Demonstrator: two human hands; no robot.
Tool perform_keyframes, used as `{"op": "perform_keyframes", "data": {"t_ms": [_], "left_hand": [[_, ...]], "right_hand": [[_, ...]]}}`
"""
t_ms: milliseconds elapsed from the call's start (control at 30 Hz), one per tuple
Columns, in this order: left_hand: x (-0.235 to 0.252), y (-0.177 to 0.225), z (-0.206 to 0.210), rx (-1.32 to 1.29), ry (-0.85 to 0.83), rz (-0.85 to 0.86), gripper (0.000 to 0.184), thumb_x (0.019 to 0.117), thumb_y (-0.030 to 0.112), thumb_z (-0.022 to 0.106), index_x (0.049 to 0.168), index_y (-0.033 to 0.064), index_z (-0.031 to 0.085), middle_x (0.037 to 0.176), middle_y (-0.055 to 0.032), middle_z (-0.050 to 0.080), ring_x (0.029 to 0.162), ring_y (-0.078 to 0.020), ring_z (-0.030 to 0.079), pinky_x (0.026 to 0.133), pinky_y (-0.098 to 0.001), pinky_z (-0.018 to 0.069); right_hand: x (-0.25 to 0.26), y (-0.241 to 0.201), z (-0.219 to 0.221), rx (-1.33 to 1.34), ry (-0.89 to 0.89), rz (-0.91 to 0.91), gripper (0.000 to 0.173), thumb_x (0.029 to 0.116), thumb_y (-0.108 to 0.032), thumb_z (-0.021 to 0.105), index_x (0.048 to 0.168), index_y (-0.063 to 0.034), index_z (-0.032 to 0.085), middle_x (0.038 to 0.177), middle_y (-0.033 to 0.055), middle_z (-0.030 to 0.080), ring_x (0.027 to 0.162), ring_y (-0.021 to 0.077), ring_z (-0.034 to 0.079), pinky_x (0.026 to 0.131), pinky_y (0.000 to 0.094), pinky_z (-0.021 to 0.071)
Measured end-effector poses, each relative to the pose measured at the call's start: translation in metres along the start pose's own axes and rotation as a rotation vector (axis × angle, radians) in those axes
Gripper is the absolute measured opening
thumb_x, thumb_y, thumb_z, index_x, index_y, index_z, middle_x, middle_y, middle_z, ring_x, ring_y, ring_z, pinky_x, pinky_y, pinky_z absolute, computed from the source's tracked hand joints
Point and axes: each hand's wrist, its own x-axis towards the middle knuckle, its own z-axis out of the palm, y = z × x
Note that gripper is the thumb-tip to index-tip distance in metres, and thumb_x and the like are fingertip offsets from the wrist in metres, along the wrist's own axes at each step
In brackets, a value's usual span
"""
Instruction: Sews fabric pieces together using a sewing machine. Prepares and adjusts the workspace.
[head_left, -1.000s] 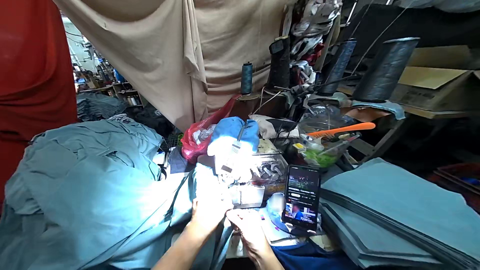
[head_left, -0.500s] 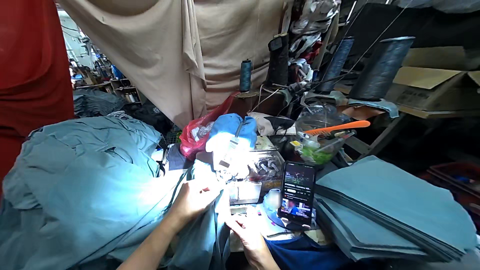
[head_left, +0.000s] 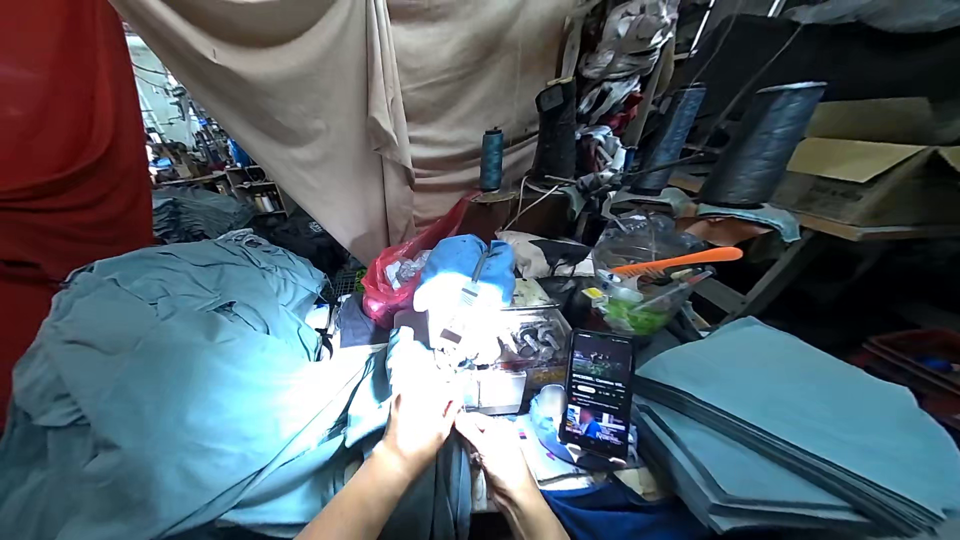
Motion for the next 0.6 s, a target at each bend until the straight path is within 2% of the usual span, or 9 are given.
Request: {"op": "perform_keyframes", "data": {"t_ms": [100, 133, 167, 233, 267, 300, 400, 467, 600], "left_hand": [[-0.004, 0.009, -0.022, 0.021, -0.256, -0.189, 0.038, 0.1034, 0.035, 0.053, 0.117, 0.0045, 0.071, 0.118, -0.0185, 0.070, 0.117, -0.0376, 0.065, 0.099, -0.0572, 0.0487], [-0.013, 0.009, -0.024, 0.050, -0.251, -0.200, 0.037, 0.1027, 0.035, 0.055, 0.118, 0.0053, 0.071, 0.120, -0.0183, 0.070, 0.118, -0.0376, 0.064, 0.101, -0.0574, 0.0481], [-0.026, 0.005, -0.019, 0.078, -0.154, -0.153, 0.033, 0.0998, 0.033, 0.060, 0.112, 0.0057, 0.074, 0.113, -0.0171, 0.072, 0.111, -0.0366, 0.067, 0.096, -0.0571, 0.0517], [-0.052, -0.010, -0.003, 0.091, 0.131, 0.020, 0.022, 0.0910, 0.028, 0.070, 0.092, 0.0074, 0.078, 0.087, -0.0124, 0.075, 0.084, -0.0324, 0.074, 0.073, -0.0559, 0.0595], [-0.062, -0.017, 0.003, 0.070, 0.220, 0.077, 0.020, 0.0894, 0.028, 0.071, 0.088, 0.0092, 0.078, 0.080, -0.0089, 0.074, 0.076, -0.0282, 0.075, 0.066, -0.0522, 0.0604], [-0.070, -0.021, 0.008, 0.035, 0.282, 0.114, 0.019, 0.0895, 0.029, 0.070, 0.087, 0.0118, 0.079, 0.080, -0.0055, 0.075, 0.074, -0.0238, 0.074, 0.064, -0.0471, 0.0612], [-0.087, -0.027, 0.021, -0.174, 0.416, 0.122, 0.018, 0.0916, 0.033, 0.071, 0.090, 0.0181, 0.081, 0.086, 0.0008, 0.076, 0.083, -0.0108, 0.072, 0.075, -0.0307, 0.0601], [-0.092, -0.026, 0.029, -0.317, 0.479, 0.125, 0.013, 0.0895, 0.030, 0.076, 0.091, 0.0182, 0.081, 0.088, 0.0023, 0.075, 0.087, -0.0056, 0.068, 0.081, -0.0242, 0.0568], [-0.091, -0.023, 0.036, -0.429, 0.492, 0.207, 0.007, 0.0879, 0.024, 0.078, 0.091, 0.0191, 0.082, 0.093, 0.0053, 0.077, 0.092, -0.0020, 0.068, 0.087, -0.0234, 0.0543]], "right_hand": [[-0.010, 0.003, -0.004, -0.003, -0.006, 0.002, 0.018, 0.0967, -0.015, 0.066, 0.081, -0.0082, 0.071, 0.069, -0.0053, 0.062, 0.062, 0.0023, 0.055, 0.061, 0.0230, 0.0475], [-0.018, 0.006, -0.006, 0.002, -0.012, 0.005, 0.016, 0.0964, -0.014, 0.066, 0.083, -0.0075, 0.072, 0.071, -0.0046, 0.064, 0.065, 0.0025, 0.058, 0.064, 0.0234, 0.0493], [-0.026, 0.010, -0.009, 0.000, -0.004, -0.002, 0.015, 0.0951, -0.012, 0.067, 0.083, -0.0069, 0.073, 0.071, -0.0045, 0.065, 0.066, 0.0020, 0.059, 0.064, 0.0229, 0.0497], [-0.042, 0.018, -0.015, -0.012, 0.017, -0.040, 0.010, 0.0923, -0.008, 0.068, 0.085, -0.0053, 0.074, 0.073, -0.0048, 0.067, 0.066, -0.0003, 0.060, 0.064, 0.0201, 0.0512], [-0.050, 0.021, -0.018, -0.025, 0.014, -0.061, 0.009, 0.0918, -0.008, 0.068, 0.086, -0.0049, 0.074, 0.074, -0.0050, 0.067, 0.067, -0.0010, 0.061, 0.065, 0.0193, 0.0526], [-0.056, 0.024, -0.021, -0.014, 0.012, -0.078, 0.008, 0.0913, -0.008, 0.068, 0.087, -0.0045, 0.074, 0.074, -0.0047, 0.068, 0.066, -0.0011, 0.061, 0.064, 0.0189, 0.0531], [-0.069, 0.029, -0.025, 0.030, -0.026, -0.106, 0.007, 0.0915, -0.008, 0.070, 0.090, -0.0036, 0.074, 0.078, -0.0020, 0.071, 0.068, 0.0027, 0.064, 0.065, 0.0210, 0.0556], [-0.074, 0.025, -0.023, 0.078, -0.053, -0.060, 0.007, 0.0920, -0.007, 0.070, 0.093, -0.0021, 0.074, 0.080, 0.0004, 0.071, 0.069, 0.0062, 0.066, 0.066, 0.0234, 0.0575], [-0.076, 0.015, -0.017, 0.218, -0.065, 0.059, 0.001, 0.0921, -0.001, 0.069, 0.092, -0.0001, 0.069, 0.076, 0.0028, 0.070, 0.062, 0.0087, 0.066, 0.060, 0.0249, 0.0583]]}}
